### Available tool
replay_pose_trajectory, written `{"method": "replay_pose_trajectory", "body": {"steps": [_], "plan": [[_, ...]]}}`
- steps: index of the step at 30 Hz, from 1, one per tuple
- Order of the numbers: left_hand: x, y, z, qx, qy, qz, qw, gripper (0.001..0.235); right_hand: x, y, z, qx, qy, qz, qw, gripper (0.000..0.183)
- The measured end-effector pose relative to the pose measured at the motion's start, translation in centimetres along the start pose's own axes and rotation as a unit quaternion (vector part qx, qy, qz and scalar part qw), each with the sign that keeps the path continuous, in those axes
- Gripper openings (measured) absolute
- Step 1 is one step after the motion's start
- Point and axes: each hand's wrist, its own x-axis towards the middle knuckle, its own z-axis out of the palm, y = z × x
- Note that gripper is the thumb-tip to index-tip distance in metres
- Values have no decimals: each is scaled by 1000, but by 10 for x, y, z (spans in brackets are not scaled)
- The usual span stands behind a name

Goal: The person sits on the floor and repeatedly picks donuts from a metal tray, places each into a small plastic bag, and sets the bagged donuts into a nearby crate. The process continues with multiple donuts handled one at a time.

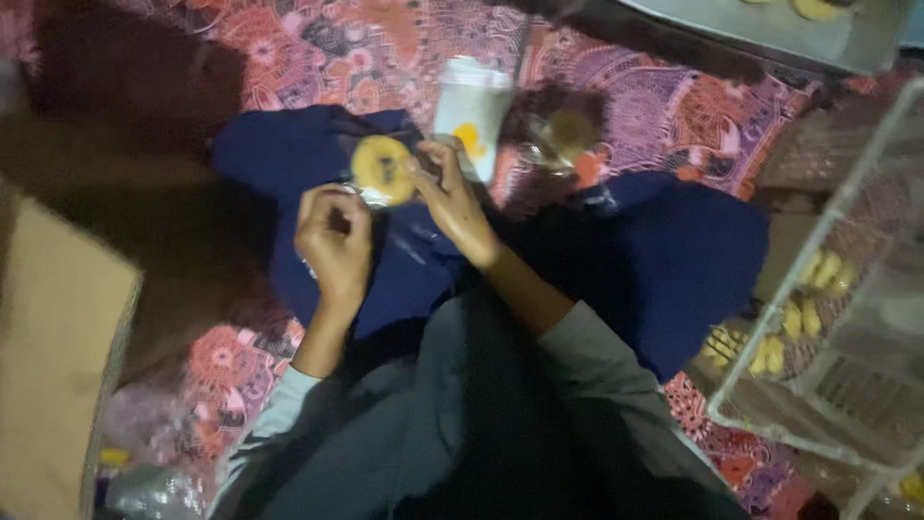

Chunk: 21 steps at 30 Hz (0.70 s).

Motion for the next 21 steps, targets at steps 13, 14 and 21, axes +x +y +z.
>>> {"method": "replay_pose_trajectory", "body": {"steps": [13,14,21], "plan": [[43,-49,318,-121,-272,83,951,35,58,70,-228,-172,255,-249,918,32],[33,-58,322,-85,-262,103,956,39,63,83,-235,-229,277,-237,902,32],[-6,-70,307,33,-247,-19,968,46,85,100,-237,-414,275,-105,861,38]]}}
